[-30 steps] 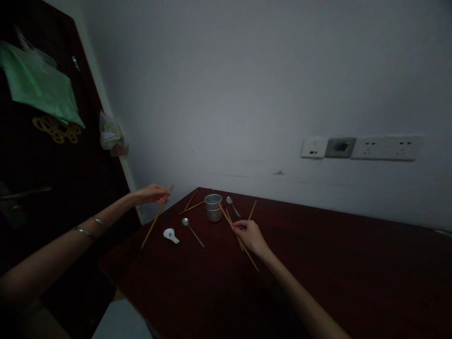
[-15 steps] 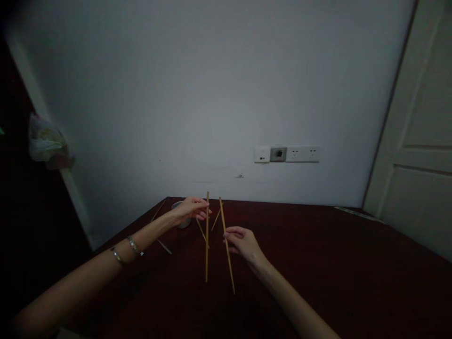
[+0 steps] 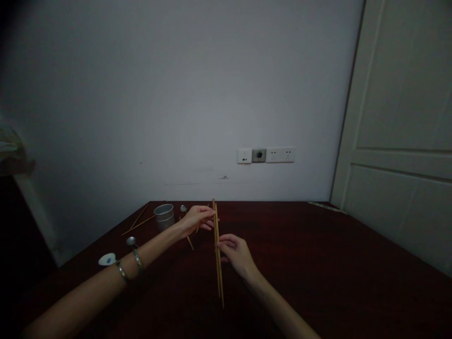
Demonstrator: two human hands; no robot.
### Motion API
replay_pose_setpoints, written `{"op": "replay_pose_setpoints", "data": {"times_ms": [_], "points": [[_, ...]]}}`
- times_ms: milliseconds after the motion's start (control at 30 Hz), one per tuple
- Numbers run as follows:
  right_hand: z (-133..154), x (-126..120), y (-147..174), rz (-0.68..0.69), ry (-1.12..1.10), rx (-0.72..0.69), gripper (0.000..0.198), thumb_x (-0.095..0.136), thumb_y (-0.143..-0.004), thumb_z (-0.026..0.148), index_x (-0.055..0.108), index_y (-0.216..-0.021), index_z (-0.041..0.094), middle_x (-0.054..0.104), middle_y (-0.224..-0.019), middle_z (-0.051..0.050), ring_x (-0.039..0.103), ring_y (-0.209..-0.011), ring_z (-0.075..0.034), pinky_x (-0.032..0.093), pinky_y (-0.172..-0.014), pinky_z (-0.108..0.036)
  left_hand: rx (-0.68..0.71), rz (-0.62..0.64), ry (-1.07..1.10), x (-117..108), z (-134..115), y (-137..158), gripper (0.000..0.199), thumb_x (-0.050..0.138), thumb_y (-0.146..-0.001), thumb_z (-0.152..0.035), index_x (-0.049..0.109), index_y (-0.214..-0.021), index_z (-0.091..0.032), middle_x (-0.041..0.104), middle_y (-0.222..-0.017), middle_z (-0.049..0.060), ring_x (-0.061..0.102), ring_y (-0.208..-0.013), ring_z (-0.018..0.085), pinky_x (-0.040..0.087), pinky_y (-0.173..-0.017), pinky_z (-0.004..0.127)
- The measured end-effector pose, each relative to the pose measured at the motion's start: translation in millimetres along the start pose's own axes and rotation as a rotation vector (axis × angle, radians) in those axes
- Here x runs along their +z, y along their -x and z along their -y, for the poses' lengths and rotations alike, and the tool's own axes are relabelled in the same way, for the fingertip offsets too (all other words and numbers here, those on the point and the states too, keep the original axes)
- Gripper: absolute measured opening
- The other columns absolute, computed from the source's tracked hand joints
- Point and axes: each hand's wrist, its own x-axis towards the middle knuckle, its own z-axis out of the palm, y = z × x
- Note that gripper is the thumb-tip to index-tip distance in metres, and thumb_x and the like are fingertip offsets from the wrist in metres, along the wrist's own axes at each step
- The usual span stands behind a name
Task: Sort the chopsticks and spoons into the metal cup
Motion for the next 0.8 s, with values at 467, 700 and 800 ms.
{"op": "replay_pose_setpoints", "data": {"times_ms": [467,700,800], "points": [[-7,5,-2,0.041,0.024,0.012,0.040,0.072,-0.053,0.038,0.059,-0.081,0.013,0.065,-0.069,-0.004,0.061,-0.064,-0.016,0.050,-0.054,-0.027,0.026,-0.073,0.013,2,11,4,0.023,0.067,-0.065,-0.029,0.059,-0.075,-0.010,0.066,-0.078,0.010,0.060,-0.053,0.011,0.048,-0.047,0.021],[-9,6,-5,0.056,0.015,0.031,0.040,0.073,-0.053,0.039,0.060,-0.081,0.013,0.065,-0.069,-0.003,0.060,-0.062,-0.014,0.050,-0.054,-0.026,0.025,-0.106,0.042,2,14,3,0.023,0.068,-0.064,-0.028,0.060,-0.074,-0.010,0.067,-0.077,0.010,0.060,-0.054,0.011,0.049,-0.050,0.022],[-9,6,-6,0.058,0.000,0.055,0.039,0.072,-0.054,0.038,0.060,-0.082,0.013,0.065,-0.070,-0.003,0.060,-0.061,-0.013,0.050,-0.055,-0.026,0.032,-0.118,0.066,2,16,1,0.023,0.069,-0.063,-0.027,0.060,-0.074,-0.009,0.067,-0.076,0.010,0.061,-0.057,0.012,0.051,-0.054,0.025]]}}
